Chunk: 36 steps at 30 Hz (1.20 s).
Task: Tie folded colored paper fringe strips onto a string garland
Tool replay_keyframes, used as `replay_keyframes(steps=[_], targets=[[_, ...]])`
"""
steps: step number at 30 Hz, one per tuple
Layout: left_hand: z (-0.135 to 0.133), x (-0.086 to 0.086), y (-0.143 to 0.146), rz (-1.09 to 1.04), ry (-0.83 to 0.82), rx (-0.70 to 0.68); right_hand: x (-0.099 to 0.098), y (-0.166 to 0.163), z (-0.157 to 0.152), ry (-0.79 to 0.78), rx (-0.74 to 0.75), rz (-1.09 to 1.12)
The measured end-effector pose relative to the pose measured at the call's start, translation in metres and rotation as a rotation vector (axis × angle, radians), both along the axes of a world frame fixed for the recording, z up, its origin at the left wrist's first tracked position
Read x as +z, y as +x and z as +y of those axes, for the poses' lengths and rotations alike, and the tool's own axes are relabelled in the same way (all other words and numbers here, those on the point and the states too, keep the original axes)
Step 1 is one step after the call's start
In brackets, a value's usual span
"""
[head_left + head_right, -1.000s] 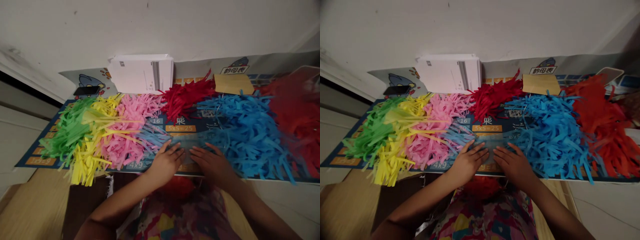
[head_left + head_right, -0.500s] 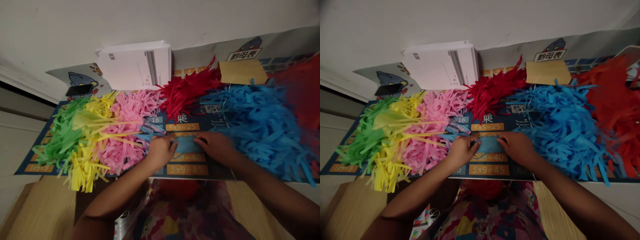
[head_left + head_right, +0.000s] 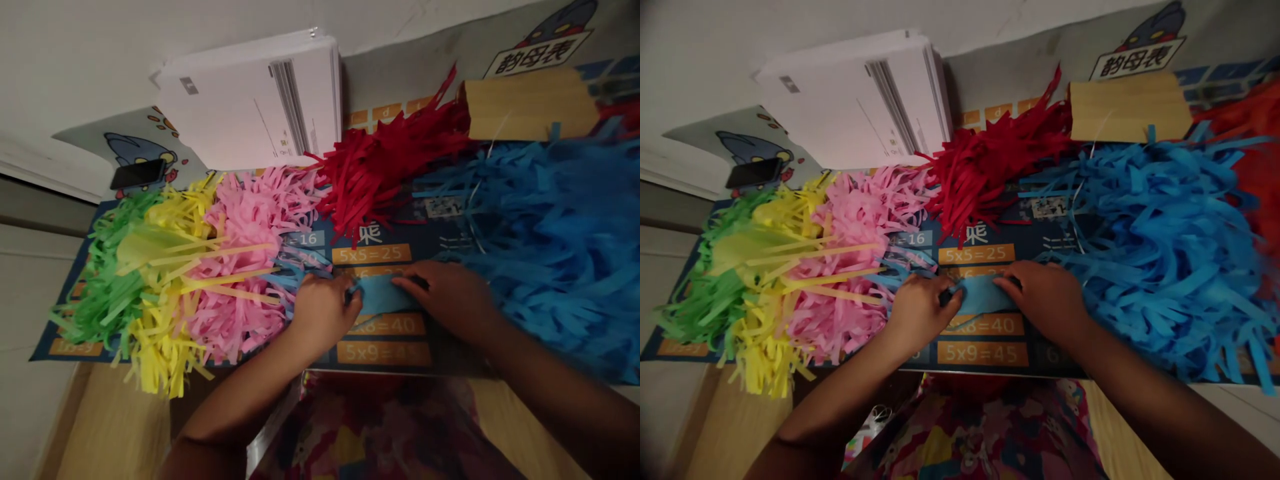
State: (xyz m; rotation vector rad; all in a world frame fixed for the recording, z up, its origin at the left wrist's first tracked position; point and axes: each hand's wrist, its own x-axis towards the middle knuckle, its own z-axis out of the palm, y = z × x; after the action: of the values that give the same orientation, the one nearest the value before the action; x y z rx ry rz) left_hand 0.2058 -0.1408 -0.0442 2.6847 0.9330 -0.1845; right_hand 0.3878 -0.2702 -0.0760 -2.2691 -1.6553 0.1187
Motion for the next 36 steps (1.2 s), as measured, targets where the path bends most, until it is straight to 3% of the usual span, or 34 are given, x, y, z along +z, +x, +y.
replay_keyframes(steps=[8, 11, 13, 15, 17, 19, 22, 26, 31, 36], targets=[[-0.001, 0.003, 0.003, 0.060, -0.003, 0.001, -0.001, 0.000, 0.001, -0.065, -0.029, 0.020], [-0.003, 0.002, 0.000, -0.038, 0.087, -0.036, 0.002, 0.000, 0.003, -0.087, -0.060, 0.020], [-0.002, 0.001, -0.003, -0.162, 0.240, -0.174, 0.009, 0.000, 0.001, -0.070, -0.069, -0.050], [-0.002, 0.000, -0.006, -0.220, 0.356, -0.432, 0.018, 0.000, -0.004, -0.011, -0.022, -0.147], [-0.001, 0.001, -0.009, -0.199, 0.383, -0.647, 0.027, -0.001, -0.012, 0.047, 0.168, -0.186], [-0.001, 0.003, -0.011, -0.170, 0.365, -0.716, 0.031, -0.003, -0.021, 0.062, 0.400, -0.177], [-0.005, 0.008, -0.011, -0.161, 0.334, -0.675, 0.029, -0.003, -0.027, 0.031, 0.525, -0.217], [-0.014, 0.007, -0.008, -0.157, 0.387, -0.601, 0.022, 0.010, -0.019, 0.000, 0.501, -0.277], [-0.015, -0.003, -0.011, -0.224, 0.457, -0.556, 0.014, 0.034, -0.013, 0.052, 0.418, -0.125], [-0.003, -0.010, -0.021, -0.375, 0.332, -0.526, 0.022, 0.030, -0.022, 0.117, 0.339, -0.065]])
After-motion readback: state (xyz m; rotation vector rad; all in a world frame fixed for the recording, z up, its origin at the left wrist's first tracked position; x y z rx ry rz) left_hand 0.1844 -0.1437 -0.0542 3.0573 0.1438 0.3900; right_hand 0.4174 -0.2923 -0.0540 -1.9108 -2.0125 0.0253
